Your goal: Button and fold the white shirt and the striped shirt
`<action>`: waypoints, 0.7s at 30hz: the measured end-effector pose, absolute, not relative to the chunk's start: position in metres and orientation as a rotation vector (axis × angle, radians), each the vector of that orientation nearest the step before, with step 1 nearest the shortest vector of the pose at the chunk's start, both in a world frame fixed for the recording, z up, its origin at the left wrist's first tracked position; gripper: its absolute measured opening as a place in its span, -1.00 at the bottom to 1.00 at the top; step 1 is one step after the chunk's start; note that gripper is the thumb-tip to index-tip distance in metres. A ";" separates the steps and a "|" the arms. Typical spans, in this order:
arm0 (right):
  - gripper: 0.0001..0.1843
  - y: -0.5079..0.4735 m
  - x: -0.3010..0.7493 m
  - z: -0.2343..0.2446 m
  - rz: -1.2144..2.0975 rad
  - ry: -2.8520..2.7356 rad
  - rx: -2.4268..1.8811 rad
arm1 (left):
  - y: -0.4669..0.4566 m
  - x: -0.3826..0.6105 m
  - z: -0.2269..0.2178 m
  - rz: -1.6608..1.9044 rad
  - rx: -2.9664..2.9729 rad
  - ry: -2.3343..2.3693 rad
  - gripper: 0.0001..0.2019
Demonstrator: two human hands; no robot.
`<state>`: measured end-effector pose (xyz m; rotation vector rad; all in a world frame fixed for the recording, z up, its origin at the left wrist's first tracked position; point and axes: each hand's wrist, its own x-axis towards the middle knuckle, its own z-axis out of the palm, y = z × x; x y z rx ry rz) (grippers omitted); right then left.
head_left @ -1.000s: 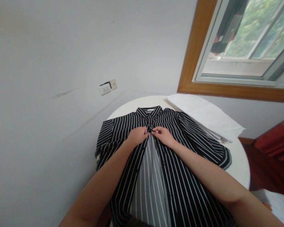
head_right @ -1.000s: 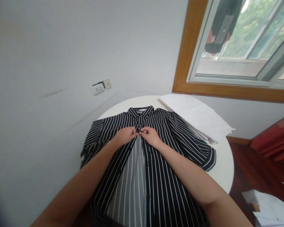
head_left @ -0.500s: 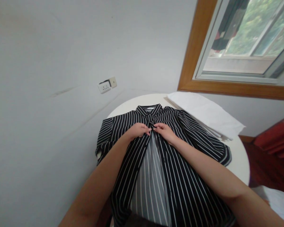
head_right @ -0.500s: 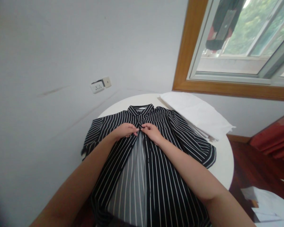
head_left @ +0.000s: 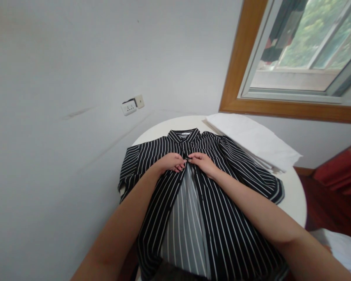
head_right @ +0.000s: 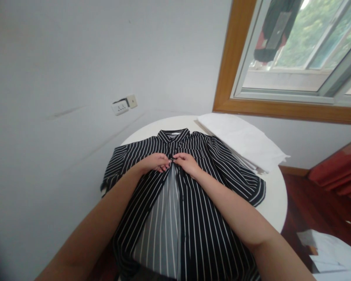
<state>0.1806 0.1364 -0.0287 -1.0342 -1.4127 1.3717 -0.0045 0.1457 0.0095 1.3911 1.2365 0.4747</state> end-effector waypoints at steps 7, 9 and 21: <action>-0.75 0.137 0.180 -0.029 1.304 -1.486 -1.066 | 0.148 -0.011 0.007 0.445 1.391 1.178 -0.70; -0.75 0.137 0.180 -0.029 1.290 -1.514 -1.080 | 0.148 -0.011 0.008 0.440 1.389 1.174 -0.72; -0.70 0.137 0.188 -0.018 1.503 -1.593 -1.034 | 0.151 -0.015 0.006 0.423 1.413 1.121 -0.77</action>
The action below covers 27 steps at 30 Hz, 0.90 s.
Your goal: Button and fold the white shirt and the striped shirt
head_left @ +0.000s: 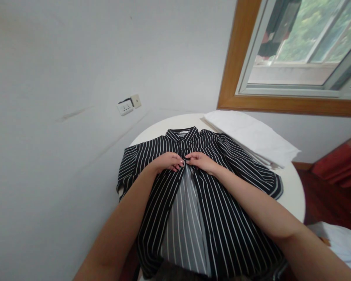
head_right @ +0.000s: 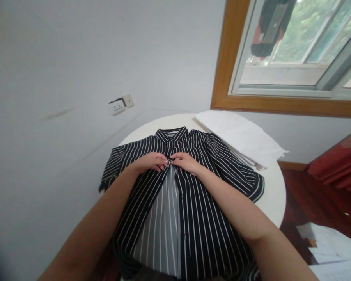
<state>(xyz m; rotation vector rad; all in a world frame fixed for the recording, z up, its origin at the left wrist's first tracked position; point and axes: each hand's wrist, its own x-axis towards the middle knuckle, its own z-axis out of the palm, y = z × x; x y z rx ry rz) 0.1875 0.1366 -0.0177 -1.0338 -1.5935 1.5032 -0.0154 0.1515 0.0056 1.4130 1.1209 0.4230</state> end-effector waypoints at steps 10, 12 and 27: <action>-0.68 0.135 0.191 -0.016 1.558 -1.727 -0.937 | 0.152 -0.017 0.005 0.401 1.341 1.156 -0.77; -0.77 0.134 0.189 -0.014 1.609 -1.686 -0.949 | 0.152 -0.017 0.004 0.407 1.334 1.160 -0.79; -0.92 0.129 0.170 -0.009 1.561 -1.479 -1.176 | 0.149 -0.011 0.007 0.405 1.429 1.211 -0.82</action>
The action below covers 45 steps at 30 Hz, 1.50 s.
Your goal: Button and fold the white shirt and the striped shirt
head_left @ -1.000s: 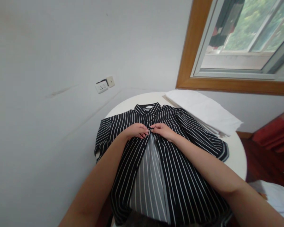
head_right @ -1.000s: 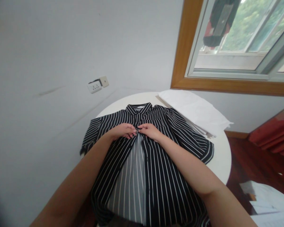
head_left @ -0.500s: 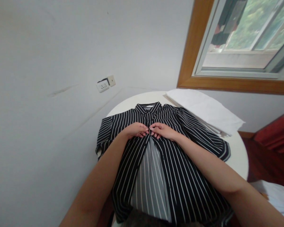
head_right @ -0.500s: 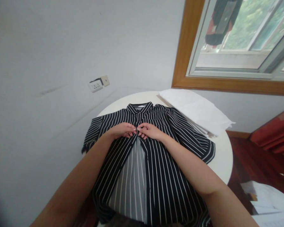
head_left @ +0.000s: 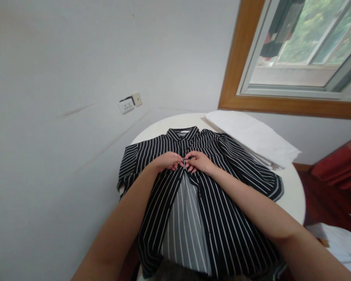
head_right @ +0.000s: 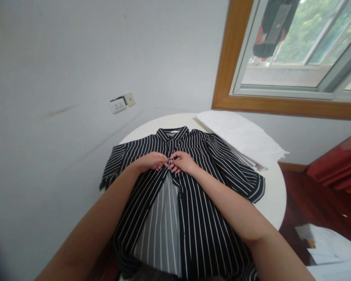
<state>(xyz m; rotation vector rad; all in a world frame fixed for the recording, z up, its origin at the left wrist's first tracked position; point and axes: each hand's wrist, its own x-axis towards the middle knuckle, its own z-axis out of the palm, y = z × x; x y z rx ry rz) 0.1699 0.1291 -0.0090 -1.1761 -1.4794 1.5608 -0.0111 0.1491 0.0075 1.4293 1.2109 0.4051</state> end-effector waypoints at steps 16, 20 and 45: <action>-0.89 0.123 0.169 -0.019 1.396 -1.654 -1.138 | 0.148 -0.011 0.008 0.426 1.353 1.214 -0.77; -0.85 0.125 0.174 -0.017 1.471 -1.666 -1.077 | 0.148 -0.011 0.006 0.424 1.387 1.240 -0.82; -0.89 0.135 0.174 -0.033 0.964 -1.814 -1.258 | 0.150 -0.011 0.002 0.401 1.383 1.236 -0.93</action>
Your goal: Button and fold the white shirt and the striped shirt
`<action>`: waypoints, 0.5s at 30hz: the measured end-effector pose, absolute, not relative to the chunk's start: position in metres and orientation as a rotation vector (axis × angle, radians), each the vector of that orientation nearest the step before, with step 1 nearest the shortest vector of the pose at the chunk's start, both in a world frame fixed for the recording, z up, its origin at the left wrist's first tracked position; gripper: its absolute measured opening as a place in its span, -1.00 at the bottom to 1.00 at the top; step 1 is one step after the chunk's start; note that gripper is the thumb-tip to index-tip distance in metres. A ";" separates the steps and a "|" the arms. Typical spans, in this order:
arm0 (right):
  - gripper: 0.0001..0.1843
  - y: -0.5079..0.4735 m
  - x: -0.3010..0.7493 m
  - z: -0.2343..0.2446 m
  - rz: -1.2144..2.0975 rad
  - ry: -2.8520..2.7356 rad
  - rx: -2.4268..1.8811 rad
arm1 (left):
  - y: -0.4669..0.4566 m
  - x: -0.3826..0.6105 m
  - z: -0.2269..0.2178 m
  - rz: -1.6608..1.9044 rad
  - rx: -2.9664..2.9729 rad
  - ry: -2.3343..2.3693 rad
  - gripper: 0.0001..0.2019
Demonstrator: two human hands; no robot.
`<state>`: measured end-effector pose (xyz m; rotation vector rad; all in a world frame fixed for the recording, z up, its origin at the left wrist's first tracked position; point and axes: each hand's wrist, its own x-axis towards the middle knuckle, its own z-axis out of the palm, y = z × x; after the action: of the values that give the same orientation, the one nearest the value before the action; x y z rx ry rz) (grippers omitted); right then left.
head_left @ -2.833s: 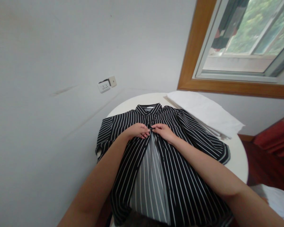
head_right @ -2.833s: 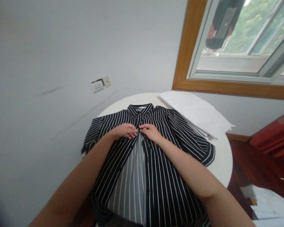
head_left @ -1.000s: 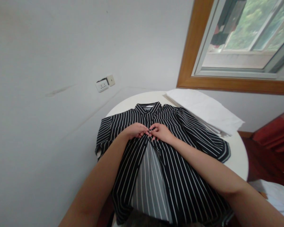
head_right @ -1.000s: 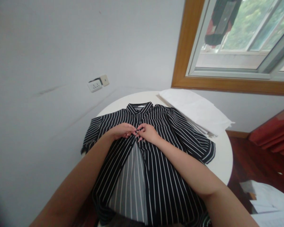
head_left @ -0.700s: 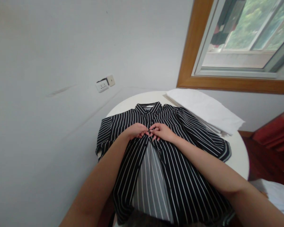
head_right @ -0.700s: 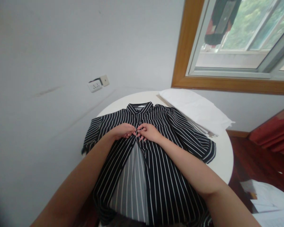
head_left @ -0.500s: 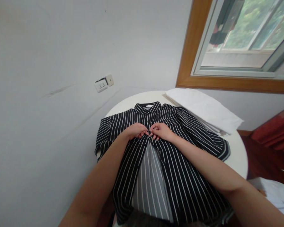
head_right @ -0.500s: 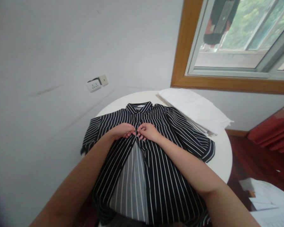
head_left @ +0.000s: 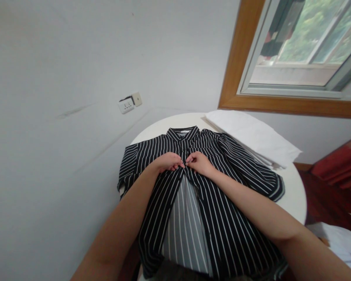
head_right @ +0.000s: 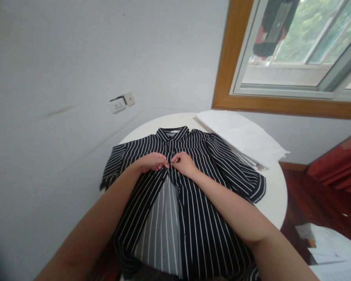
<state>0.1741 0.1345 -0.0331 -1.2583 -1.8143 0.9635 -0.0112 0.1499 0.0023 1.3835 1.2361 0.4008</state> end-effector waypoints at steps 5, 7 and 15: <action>-0.95 0.133 0.174 -0.033 0.937 -1.843 -1.204 | 0.151 -0.011 0.002 0.402 1.375 1.202 -0.91; -0.94 0.133 0.174 -0.032 0.957 -1.851 -1.206 | 0.151 -0.012 0.002 0.407 1.379 1.178 -0.87; -0.89 0.135 0.175 -0.027 1.142 -1.861 -1.221 | 0.150 -0.012 0.003 0.407 1.375 1.188 -0.89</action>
<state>0.1754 0.1346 -0.0272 -1.2207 -1.8610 1.1424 -0.0124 0.1502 0.0025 1.3752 1.1879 0.4074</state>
